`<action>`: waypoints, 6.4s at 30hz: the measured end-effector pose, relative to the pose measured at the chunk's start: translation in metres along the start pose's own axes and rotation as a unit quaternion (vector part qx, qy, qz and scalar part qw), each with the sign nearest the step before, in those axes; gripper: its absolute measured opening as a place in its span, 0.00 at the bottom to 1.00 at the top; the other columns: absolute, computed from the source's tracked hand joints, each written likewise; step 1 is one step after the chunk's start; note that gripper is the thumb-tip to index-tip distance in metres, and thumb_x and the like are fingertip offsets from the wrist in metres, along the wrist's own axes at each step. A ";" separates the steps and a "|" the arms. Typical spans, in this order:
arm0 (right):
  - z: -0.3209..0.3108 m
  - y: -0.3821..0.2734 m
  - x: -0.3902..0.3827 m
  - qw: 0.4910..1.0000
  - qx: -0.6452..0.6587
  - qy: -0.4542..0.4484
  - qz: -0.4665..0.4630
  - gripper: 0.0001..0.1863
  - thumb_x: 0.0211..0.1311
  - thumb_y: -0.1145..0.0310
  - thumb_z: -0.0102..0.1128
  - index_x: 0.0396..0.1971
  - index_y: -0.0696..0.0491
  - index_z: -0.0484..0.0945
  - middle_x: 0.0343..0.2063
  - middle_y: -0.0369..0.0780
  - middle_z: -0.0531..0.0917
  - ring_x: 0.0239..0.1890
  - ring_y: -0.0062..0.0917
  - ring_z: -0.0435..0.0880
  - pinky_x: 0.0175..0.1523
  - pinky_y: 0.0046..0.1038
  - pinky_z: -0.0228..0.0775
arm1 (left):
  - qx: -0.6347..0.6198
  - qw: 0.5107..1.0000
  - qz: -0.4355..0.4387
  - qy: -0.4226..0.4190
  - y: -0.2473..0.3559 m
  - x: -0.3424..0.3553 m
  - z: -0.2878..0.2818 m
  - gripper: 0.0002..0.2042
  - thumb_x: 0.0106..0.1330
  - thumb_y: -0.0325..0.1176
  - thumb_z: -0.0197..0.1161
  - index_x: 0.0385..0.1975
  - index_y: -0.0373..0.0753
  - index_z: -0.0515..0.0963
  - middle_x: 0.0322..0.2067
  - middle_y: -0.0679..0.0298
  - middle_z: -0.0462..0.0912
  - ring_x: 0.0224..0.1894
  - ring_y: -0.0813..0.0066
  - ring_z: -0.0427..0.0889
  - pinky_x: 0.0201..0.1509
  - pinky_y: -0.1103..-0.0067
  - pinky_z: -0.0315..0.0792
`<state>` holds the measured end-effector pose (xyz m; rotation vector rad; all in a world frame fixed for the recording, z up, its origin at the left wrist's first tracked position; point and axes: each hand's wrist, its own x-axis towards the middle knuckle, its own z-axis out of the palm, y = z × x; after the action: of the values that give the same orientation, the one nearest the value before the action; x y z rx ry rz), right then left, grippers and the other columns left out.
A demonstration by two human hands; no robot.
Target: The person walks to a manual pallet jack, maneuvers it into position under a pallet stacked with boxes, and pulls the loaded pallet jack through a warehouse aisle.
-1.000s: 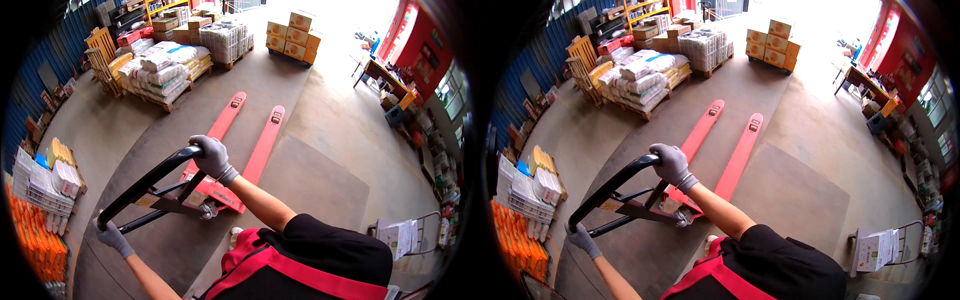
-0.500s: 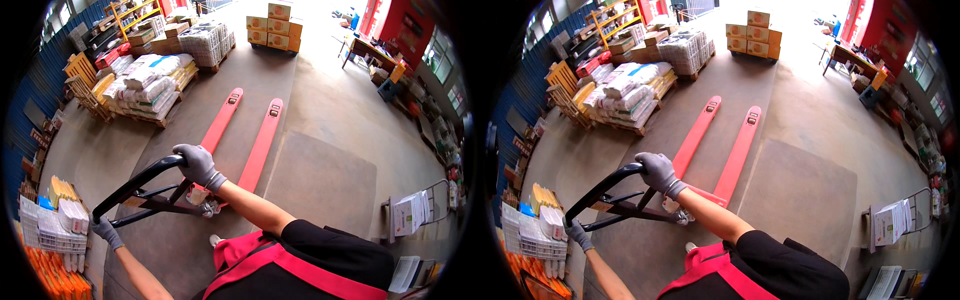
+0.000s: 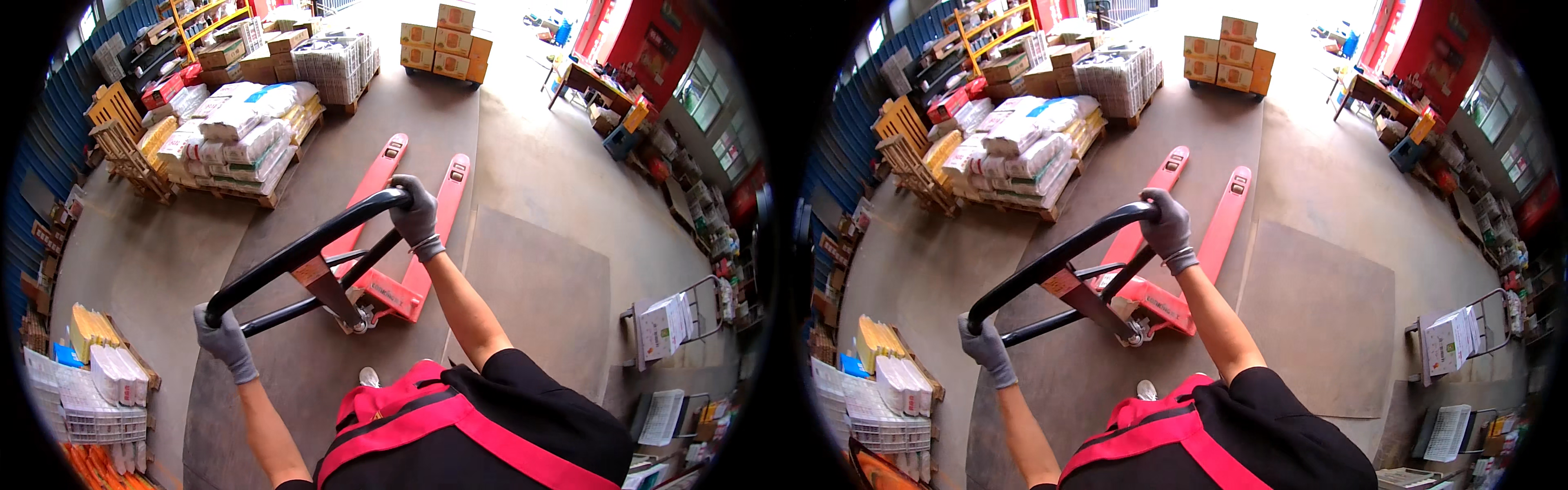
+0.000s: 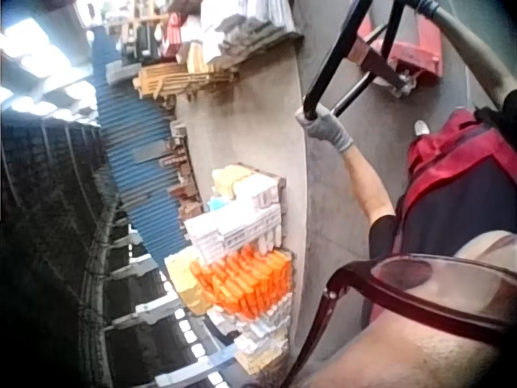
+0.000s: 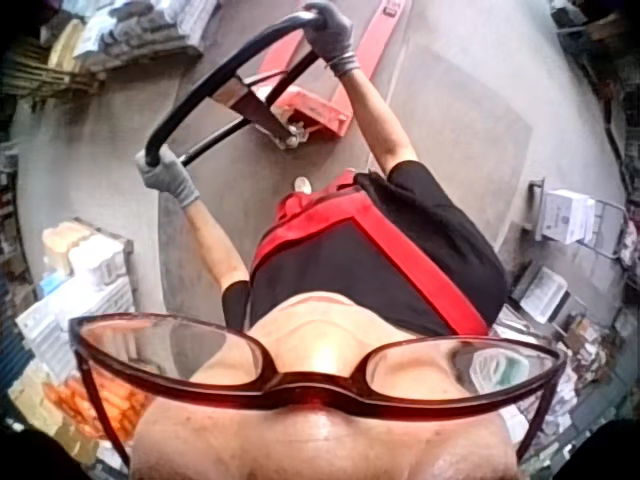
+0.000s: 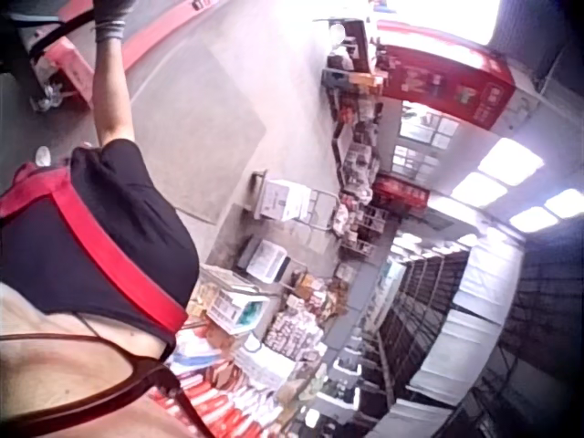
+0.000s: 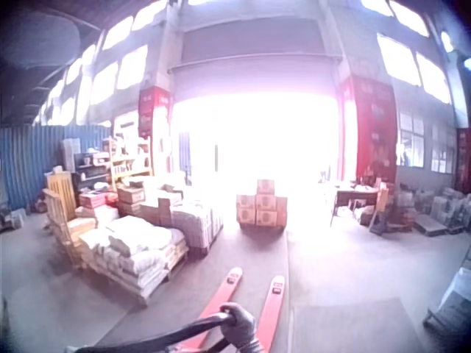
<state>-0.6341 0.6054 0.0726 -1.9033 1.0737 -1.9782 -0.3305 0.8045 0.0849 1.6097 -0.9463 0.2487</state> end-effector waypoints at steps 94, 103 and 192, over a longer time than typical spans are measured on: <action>0.384 0.498 0.403 0.767 -0.514 0.361 0.129 0.12 0.51 0.81 0.57 0.37 0.57 0.76 0.35 0.41 0.82 0.37 0.28 0.82 0.46 0.27 0.72 | -0.391 0.785 0.230 -0.422 -0.035 0.559 1.125 0.10 0.51 0.34 0.67 0.17 0.41 0.72 0.13 0.54 0.71 0.19 0.53 0.76 0.22 0.68 0.68; 0.268 0.625 0.471 0.707 -0.581 0.374 0.151 0.12 0.52 0.75 0.57 0.39 0.56 0.76 0.35 0.41 0.82 0.39 0.28 0.82 0.47 0.29 0.71 | -0.445 0.757 0.230 -0.421 0.072 0.487 1.276 0.11 0.48 0.34 0.67 0.15 0.42 0.70 0.14 0.55 0.72 0.20 0.52 0.75 0.23 0.67 0.69; -0.595 1.546 1.012 0.887 -0.397 0.223 0.077 0.07 0.49 0.80 0.61 0.29 0.53 0.77 0.21 0.39 0.78 0.21 0.31 0.76 0.28 0.28 0.69 | -0.321 0.848 0.141 -0.397 0.766 -0.020 2.212 0.10 0.55 0.23 0.63 0.16 0.36 0.69 0.13 0.69 0.66 0.19 0.84 0.66 0.24 0.81 0.64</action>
<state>-1.8645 -0.8938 -0.0175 -1.5601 2.3763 -2.1118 -1.6004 -1.1599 -0.0015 0.9075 -1.6853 -0.5488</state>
